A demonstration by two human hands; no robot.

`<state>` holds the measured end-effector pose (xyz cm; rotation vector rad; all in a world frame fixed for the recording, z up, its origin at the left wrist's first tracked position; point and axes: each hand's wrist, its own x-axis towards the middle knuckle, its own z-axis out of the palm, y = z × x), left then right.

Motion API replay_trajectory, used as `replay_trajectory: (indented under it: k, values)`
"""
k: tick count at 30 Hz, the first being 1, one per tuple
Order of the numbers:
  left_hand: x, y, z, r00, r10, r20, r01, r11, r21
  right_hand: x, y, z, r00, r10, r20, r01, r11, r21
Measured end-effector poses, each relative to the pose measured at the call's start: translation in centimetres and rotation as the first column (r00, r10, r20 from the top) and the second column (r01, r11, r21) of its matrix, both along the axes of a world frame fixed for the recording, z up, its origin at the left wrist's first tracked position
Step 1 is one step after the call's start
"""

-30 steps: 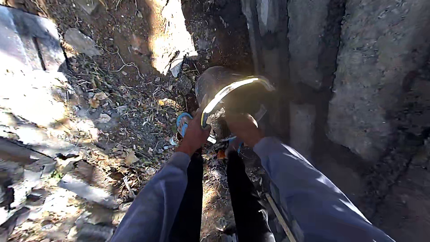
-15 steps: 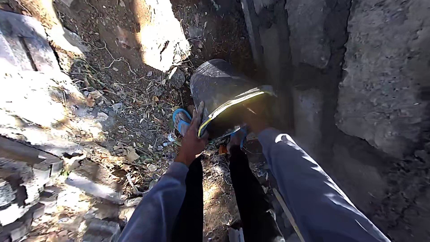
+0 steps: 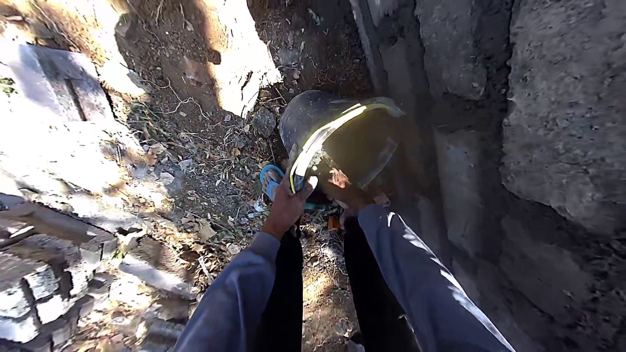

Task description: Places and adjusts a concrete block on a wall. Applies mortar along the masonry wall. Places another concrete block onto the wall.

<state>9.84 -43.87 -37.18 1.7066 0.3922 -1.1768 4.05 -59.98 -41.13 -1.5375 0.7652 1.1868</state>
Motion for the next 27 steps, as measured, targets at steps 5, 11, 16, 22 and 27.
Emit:
replay_trajectory:
  k: [5,11,16,22,27]
  values:
    - [2.4,0.9,0.0,0.998,-0.046,-0.045,0.05,0.995,0.087,-0.5,-0.6,1.3,0.937,-0.35,-0.007,0.338,0.9,0.277]
    - [3.7,2.4,-0.3,0.97,0.212,-0.118,-0.194,0.97,0.146,-0.7,-4.5,5.9,0.989,-0.13,0.076,0.111,0.969,0.221]
    - [4.7,2.8,1.6,0.922,0.369,-0.115,-0.357,0.927,0.111,-0.4,-6.9,11.5,1.0,-0.001,0.004,0.0,0.991,0.133]
    - [2.3,0.4,11.2,0.905,0.337,0.26,-0.382,0.913,0.142,-1.4,-8.0,25.0,0.997,-0.047,0.067,0.041,0.994,0.099]
    - [-0.8,-5.7,21.0,0.855,0.393,0.339,-0.41,0.912,-0.022,-3.7,-10.8,40.4,0.962,-0.254,0.101,0.219,0.937,0.273]
